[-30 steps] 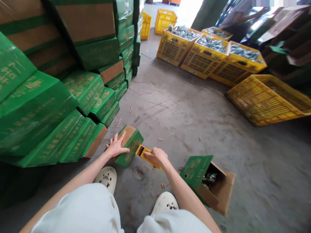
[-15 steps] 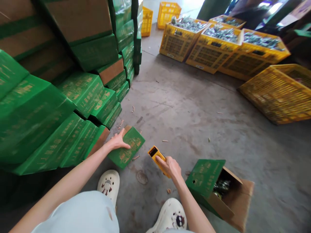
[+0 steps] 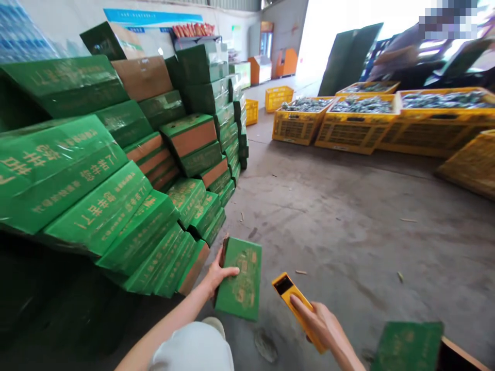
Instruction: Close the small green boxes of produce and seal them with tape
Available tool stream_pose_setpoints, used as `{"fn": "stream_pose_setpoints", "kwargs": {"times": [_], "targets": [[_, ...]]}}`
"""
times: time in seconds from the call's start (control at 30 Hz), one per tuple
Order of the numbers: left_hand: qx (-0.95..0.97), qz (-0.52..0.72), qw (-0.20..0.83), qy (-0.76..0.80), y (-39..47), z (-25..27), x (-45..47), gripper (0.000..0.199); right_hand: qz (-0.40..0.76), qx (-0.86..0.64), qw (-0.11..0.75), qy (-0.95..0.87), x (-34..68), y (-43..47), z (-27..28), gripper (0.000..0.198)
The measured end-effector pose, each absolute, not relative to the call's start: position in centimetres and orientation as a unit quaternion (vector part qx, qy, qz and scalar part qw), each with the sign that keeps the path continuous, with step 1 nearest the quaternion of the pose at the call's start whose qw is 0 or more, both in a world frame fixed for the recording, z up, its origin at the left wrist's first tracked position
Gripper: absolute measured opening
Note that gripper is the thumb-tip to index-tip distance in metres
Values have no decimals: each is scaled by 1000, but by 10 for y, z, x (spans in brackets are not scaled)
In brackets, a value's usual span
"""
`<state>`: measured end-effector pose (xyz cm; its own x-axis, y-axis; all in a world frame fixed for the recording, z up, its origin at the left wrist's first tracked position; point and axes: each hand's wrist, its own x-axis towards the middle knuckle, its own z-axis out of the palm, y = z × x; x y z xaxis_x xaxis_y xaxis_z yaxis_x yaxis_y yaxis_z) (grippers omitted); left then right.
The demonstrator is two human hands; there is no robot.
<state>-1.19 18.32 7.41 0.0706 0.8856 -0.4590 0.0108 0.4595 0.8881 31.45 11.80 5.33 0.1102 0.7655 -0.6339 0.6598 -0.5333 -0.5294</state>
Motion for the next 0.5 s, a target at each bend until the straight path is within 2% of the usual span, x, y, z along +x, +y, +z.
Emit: {"fn": "stream_pose_setpoints", "kwargs": {"times": [0.07, 0.17, 0.23, 0.37, 0.5], "targets": [[296, 453, 668, 510, 191, 105, -9, 107, 461, -742, 76, -480, 314, 122, 63, 63], [226, 506, 684, 474, 209, 168, -9, 80, 445, -737, 109, -496, 314, 129, 81, 64], [198, 526, 693, 453, 217, 215, -15, 69, 427, -734, 121, -514, 315, 134, 93, 63], [236, 556, 679, 418, 208, 320, -43, 64, 414, -726, 122, -536, 316, 147, 117, 59], [362, 589, 579, 432, 178, 436, -80, 67, 390, -712, 117, -572, 309, 164, 162, 58]]}}
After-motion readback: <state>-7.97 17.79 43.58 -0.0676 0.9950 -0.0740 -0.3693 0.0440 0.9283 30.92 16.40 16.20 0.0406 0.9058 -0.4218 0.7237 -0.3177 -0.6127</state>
